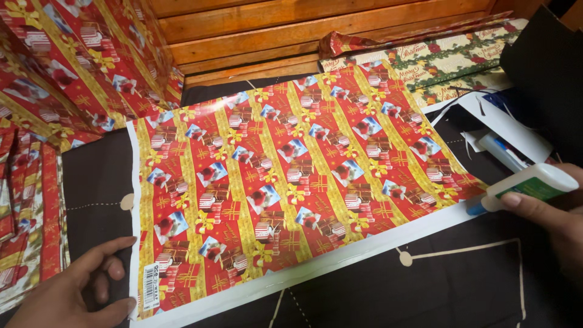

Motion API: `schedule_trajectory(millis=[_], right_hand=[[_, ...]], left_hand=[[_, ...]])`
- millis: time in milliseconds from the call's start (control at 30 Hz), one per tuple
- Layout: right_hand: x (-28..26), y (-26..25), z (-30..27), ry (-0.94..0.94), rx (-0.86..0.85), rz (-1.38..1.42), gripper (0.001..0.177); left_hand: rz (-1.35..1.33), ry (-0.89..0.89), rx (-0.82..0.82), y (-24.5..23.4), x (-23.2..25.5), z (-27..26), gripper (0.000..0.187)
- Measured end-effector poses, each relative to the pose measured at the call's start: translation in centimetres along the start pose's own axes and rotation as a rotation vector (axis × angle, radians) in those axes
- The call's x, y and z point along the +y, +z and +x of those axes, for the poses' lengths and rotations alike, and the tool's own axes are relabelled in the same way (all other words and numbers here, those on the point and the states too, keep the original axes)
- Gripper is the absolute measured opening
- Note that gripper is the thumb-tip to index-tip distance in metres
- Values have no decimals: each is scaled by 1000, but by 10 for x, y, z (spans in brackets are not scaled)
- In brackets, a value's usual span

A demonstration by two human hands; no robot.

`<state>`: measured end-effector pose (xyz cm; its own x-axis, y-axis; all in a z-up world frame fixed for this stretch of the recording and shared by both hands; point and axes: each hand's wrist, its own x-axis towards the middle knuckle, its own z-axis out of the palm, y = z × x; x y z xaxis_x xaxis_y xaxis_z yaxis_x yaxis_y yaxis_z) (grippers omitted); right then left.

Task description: The person assembles a paper gift bag from a flat sheet of Christmas-themed wrapping paper. They fold the paper into shape, apply glue to the edges, and press the seams to form the bag. The person then smooths the surface and adjusts the bag's structure.

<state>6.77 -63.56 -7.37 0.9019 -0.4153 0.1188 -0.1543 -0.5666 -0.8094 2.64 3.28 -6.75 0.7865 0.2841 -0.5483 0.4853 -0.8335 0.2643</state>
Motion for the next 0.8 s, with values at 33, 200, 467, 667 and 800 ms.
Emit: schedule_trajectory(millis=[33,200,467,667,800], right_hand=[[4,-1,2,-8,-14,55,45],[19,-6,12,-21,-2,-55,46],[19,-9,14,-49,20,-97,43],[25,-15,19,-57,35,-38,42],[36,-22,29,-91,31,153,38]], left_hand=[[-4,1,10,0,1,-1,103],[-19,20,18,1,-1,-2,104],[-38,32,-7,4,-13,11,104],[-42,90,-7,9,-33,30,106],[-51,162,0,16,-56,50,108]])
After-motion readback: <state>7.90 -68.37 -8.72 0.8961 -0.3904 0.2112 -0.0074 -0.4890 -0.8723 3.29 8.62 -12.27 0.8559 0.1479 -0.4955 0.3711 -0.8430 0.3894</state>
